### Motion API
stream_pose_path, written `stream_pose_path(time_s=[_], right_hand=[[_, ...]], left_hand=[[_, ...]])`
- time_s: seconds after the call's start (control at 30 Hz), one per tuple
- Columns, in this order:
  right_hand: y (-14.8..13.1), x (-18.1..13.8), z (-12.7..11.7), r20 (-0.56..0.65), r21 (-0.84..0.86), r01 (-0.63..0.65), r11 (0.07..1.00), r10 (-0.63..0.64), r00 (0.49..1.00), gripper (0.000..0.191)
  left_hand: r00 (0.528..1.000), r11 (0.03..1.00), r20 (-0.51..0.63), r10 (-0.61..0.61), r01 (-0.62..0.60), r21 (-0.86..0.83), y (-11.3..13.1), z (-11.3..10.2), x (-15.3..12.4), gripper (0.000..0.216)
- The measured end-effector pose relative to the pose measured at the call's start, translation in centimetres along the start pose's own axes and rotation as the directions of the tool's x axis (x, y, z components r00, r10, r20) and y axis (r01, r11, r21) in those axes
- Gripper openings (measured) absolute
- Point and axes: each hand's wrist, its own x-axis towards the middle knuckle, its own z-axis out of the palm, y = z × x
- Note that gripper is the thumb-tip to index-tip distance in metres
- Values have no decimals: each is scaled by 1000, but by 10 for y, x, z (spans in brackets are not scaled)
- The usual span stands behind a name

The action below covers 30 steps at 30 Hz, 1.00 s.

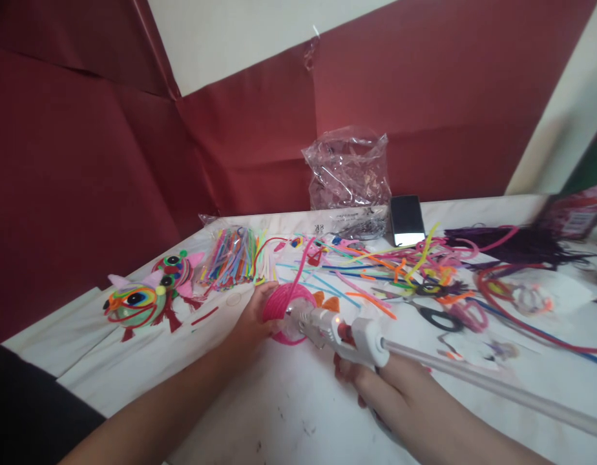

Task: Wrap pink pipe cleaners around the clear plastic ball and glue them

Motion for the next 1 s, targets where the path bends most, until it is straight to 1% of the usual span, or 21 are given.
stream_pose_path(time_s=[0.07, 0.17, 0.3, 0.47, 0.63, 0.7, 0.8, 0.87, 0.93, 1.0], right_hand=[[-1, 1, 0, -26, -34, 5, 999, -6, 1000, 42], [-3, 2, -1, -30, -61, 15, 998, -17, 999, 41], [-3, -1, 0, -50, -92, 17, 996, -22, 998, 43], [-3, -4, 2, -8, -41, 1, 999, -1, 1000, 42], [-6, -2, 1, -81, -29, -35, 999, 33, 996, 45], [-5, -2, 1, -67, -28, -22, 999, 20, 998, 43], [-4, -3, 0, -12, -49, -24, 999, 23, 1000, 43], [-4, -3, 0, -17, -56, -31, 998, 30, 999, 43], [-4, -2, 2, -49, -44, -28, 999, 26, 998, 43], [-4, -2, 3, -35, -17, -24, 1000, 24, 999, 43]], left_hand=[[1000, 1000, -13, 19, -19, 23, 0, 0, 0, 78], [1000, 999, -21, 23, -22, 41, 0, 1, 0, 76], [1000, 1000, -8, 10, -10, -14, -1, 1, 0, 77], [1000, 1000, -15, 17, -18, -18, -2, 0, 0, 77], [999, 999, -4, 53, -53, -8, -4, -1, 1, 74], [999, 999, -10, 47, -47, 9, -4, -1, 0, 74], [1000, 999, -10, 29, -29, 18, -2, 0, -1, 73], [1000, 1000, -11, 25, -25, 19, -1, 0, -1, 73], [1000, 1000, -14, 23, -23, 16, -1, 0, -2, 73], [1000, 1000, -14, 23, -23, 12, 0, 0, -2, 74]])
